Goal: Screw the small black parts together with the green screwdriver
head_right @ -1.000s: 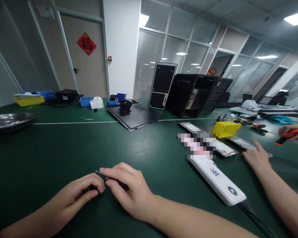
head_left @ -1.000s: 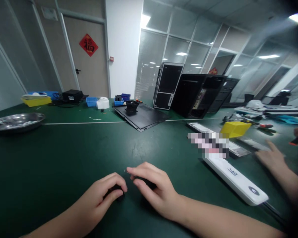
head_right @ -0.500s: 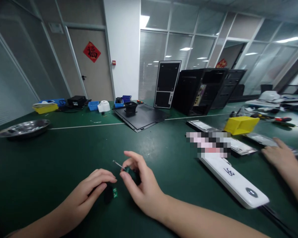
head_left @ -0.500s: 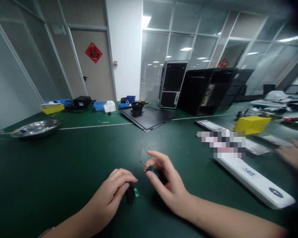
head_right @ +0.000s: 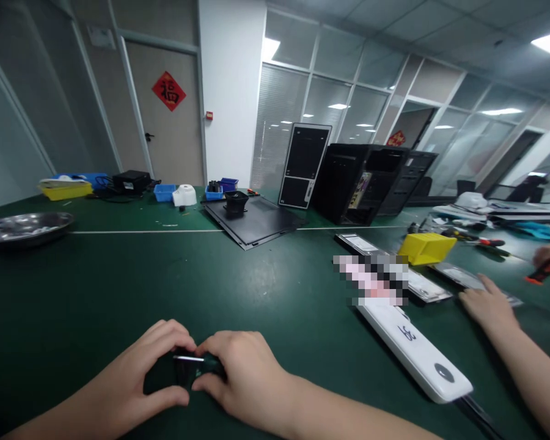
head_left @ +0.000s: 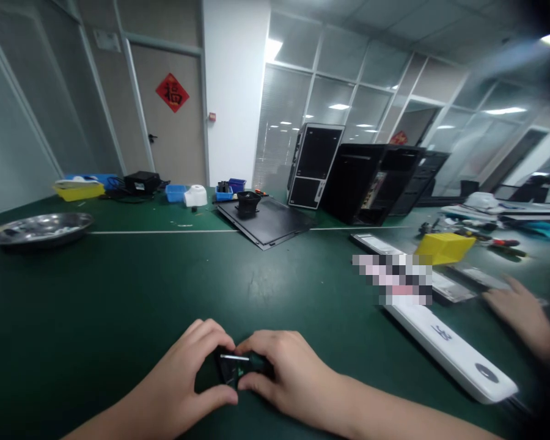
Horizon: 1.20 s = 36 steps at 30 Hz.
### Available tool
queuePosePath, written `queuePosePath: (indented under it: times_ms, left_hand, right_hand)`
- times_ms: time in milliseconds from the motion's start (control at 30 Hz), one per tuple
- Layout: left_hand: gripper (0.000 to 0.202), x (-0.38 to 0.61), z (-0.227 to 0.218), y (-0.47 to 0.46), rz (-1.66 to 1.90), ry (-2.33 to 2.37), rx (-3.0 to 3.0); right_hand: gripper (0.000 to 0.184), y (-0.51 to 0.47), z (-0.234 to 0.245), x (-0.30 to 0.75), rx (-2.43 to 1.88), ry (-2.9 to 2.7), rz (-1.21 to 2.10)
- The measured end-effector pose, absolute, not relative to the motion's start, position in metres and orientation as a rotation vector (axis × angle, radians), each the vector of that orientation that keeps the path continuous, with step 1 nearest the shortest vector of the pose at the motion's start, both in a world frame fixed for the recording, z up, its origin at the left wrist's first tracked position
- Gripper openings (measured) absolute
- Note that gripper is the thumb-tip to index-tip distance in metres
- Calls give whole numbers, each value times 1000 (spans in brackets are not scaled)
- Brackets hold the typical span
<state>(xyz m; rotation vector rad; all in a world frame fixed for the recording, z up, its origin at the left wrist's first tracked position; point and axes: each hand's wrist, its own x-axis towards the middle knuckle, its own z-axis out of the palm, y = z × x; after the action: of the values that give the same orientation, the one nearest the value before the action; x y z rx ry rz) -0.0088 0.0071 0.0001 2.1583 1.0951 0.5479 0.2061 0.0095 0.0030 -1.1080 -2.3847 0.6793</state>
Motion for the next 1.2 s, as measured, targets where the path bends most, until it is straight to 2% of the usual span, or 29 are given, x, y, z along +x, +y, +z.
queuePosePath:
  times_ms: [100,333,467,567,767,1200]
  left_hand:
    - [19,-7,0,6,585,1087,2182]
    - [23,-8,-3,5,765,1142,1988]
    - [27,-7,-6,2,794,1102,1738]
    - [30,-7,-9,1,760,1097,1634]
    - [36,-6,-13,0,784,1031,1495]
    - [39,6,-7,-4,845,874,1188]
  right_hand:
    - [22,11,-3,206,-1101,-2388,648]
    - [15,7,-6,209,-965,-2078,722]
    - [19,8,-2,215,-854,-1808,574]
    - [15,11,0,218,-883,-1704,529]
    - [18,8,1,215,-801,-1884,566]
    - [18,0,0,210,-815,-1860,705]
